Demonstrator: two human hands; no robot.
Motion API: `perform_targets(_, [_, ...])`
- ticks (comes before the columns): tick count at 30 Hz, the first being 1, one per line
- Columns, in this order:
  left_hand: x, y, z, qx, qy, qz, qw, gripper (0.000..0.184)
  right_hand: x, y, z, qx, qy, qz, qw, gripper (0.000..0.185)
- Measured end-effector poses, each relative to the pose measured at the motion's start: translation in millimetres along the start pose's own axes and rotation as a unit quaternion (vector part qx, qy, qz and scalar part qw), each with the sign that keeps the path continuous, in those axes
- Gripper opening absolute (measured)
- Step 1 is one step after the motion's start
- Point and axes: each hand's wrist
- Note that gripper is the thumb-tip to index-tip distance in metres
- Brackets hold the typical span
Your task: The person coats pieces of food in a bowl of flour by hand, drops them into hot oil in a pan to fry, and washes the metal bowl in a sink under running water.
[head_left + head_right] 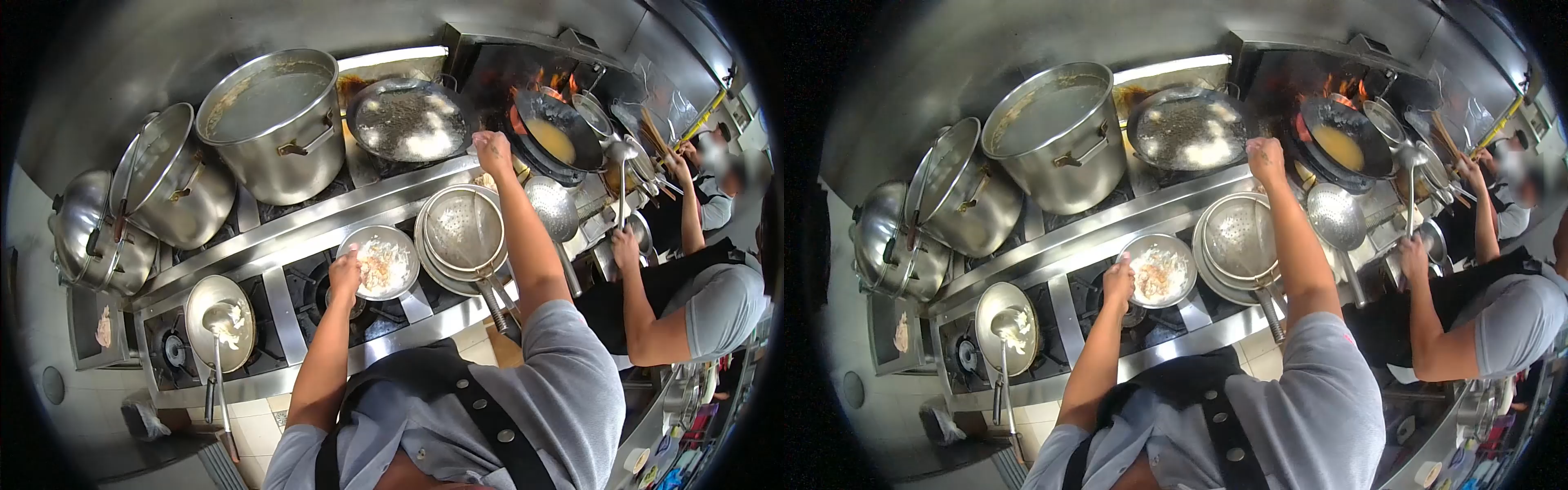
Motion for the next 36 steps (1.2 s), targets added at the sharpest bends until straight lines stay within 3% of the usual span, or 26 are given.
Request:
perform_targets(2, [6.3, -8.5, -7.7, 0.035, 0.074, -0.033, 0.996, 0.017, -24.4, -30.3, 21.7, 0.028, 0.031, -0.007, 0.999, 0.02])
perform_targets(5, [-1.5, -13.1, -26.0, -0.041, 0.067, 0.005, 0.997, 0.007, -39.9, -51.8, 18.7, -0.017, 0.087, -0.062, 0.994, 0.02])
perform_targets(6, [2.4, -14.1, -27.6, -0.029, -0.025, -0.001, 0.999, 0.007, -45.7, -59.7, 24.5, -0.041, 0.122, -0.114, 0.985, 0.02])
perform_targets(7, [-0.5, -11.3, -26.6, -0.033, -0.036, -0.01, 0.999, 0.01, -57.4, -69.2, 34.7, -0.064, 0.157, -0.165, 0.972, 0.02])
perform_targets(10, [-0.9, -1.6, -29.8, -0.042, -0.076, -0.03, 0.996, 0.028, -87.6, -84.6, 68.1, -0.06, 0.202, -0.174, 0.962, 0.02])
perform_targets(13, [0.9, 0.5, -36.8, -0.054, -0.057, -0.004, 0.997, 0.027, -73.1, -98.6, 65.4, 0.031, 0.268, -0.213, 0.939, 0.021])
perform_targets(15, [1.6, 2.4, -39.0, -0.074, -0.02, 0.012, 0.997, 0.023, -21.7, -72.0, 0.5, 0.076, 0.073, 0.038, 0.994, 0.016])
perform_targets(17, [-7.5, 8.6, -27.8, -0.089, 0.002, 0.049, 0.995, 0.02, 4.5, -32.5, -49.5, 0.08, -0.006, 0.058, 0.995, 0.018])
perform_targets(18, [-11.9, 9.0, -22.4, -0.093, 0.034, 0.045, 0.994, 0.019, -9.5, -4.2, -52.6, 0.033, -0.349, -0.079, 0.933, 0.021])
perform_targets(19, [-17.0, 8.8, -16.0, -0.081, 0.04, 0.031, 0.995, 0.019, -32.0, 32.2, -50.4, -0.022, -0.641, -0.205, 0.74, 0.024])
perform_targets(20, [-21.8, 8.4, -9.2, -0.068, 0.046, 0.016, 0.997, 0.019, -25.0, 73.8, -88.0, 0.044, -0.403, -0.273, 0.872, 0.027])
perform_targets(21, [-24.5, 8.1, -4.3, -0.054, 0.051, 0.002, 0.997, 0.019, -17.6, 115.3, -126.0, 0.145, -0.139, -0.313, 0.928, 0.036])
perform_targets(22, [-24.3, 4.8, -3.6, -0.046, 0.049, -0.02, 0.998, 0.02, -30.6, 142.5, -137.7, 0.178, -0.125, -0.376, 0.901, 0.04])
perform_targets(24, [-24.2, -5.8, -5.1, -0.032, 0.047, -0.064, 0.996, 0.022, -42.5, 174.9, -150.3, 0.161, -0.134, -0.374, 0.903, 0.037])
perform_targets(27, [-33.5, -0.4, 4.7, -0.101, 0.027, -0.088, 0.991, 0.024, -44.7, 177.3, -148.3, 0.126, -0.158, -0.337, 0.92, 0.033])
perform_targets(28, [-37.1, 5.5, 12.8, -0.104, 0.045, -0.123, 0.986, 0.023, -31.0, 172.4, -159.3, 0.052, -0.163, -0.33, 0.928, 0.024])
perform_targets(30, [-43.7, 12.4, 26.0, -0.087, 0.119, -0.135, 0.98, 0.026, -58.8, 157.1, -117.8, 0.057, -0.263, -0.217, 0.938, 0.019])
perform_targets(31, [-43.4, 14.0, 28.4, -0.077, 0.155, -0.139, 0.975, 0.027, -65.1, 137.8, -107.2, 0.011, -0.288, -0.174, 0.942, 0.015])
perform_targets(32, [-40.2, 13.6, 27.4, -0.086, 0.143, -0.133, 0.977, 0.027, -65.2, 112.3, -105.0, 0.042, -0.308, -0.102, 0.945, 0.019])
perform_targets(33, [-34.3, 10.7, 21.7, -0.09, 0.122, -0.129, 0.98, 0.026, -57.1, 78.5, -106.3, 0.176, -0.025, -0.014, 0.984, 0.023])
perform_targets(34, [-26.1, 5.7, 13.2, -0.094, 0.099, -0.126, 0.983, 0.025, -48.3, 57.8, -116.0, 0.045, -0.082, -0.073, 0.993, 0.026])
perform_targets(35, [-18.0, 3.7, 7.5, -0.097, 0.076, -0.124, 0.985, 0.025, -61.6, 36.6, -103.1, 0.078, -0.058, -0.042, 0.994, 0.02])
perform_targets(36, [-10.9, 13.2, 12.6, -0.075, 0.051, -0.098, 0.991, 0.021, -75.7, 18.2, -92.3, 0.055, -0.052, -0.075, 0.994, 0.016])
Point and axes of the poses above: each hand's wrist, its own y-axis away from the middle knuckle, its own x-axis out of the back of the hand, z = x × y
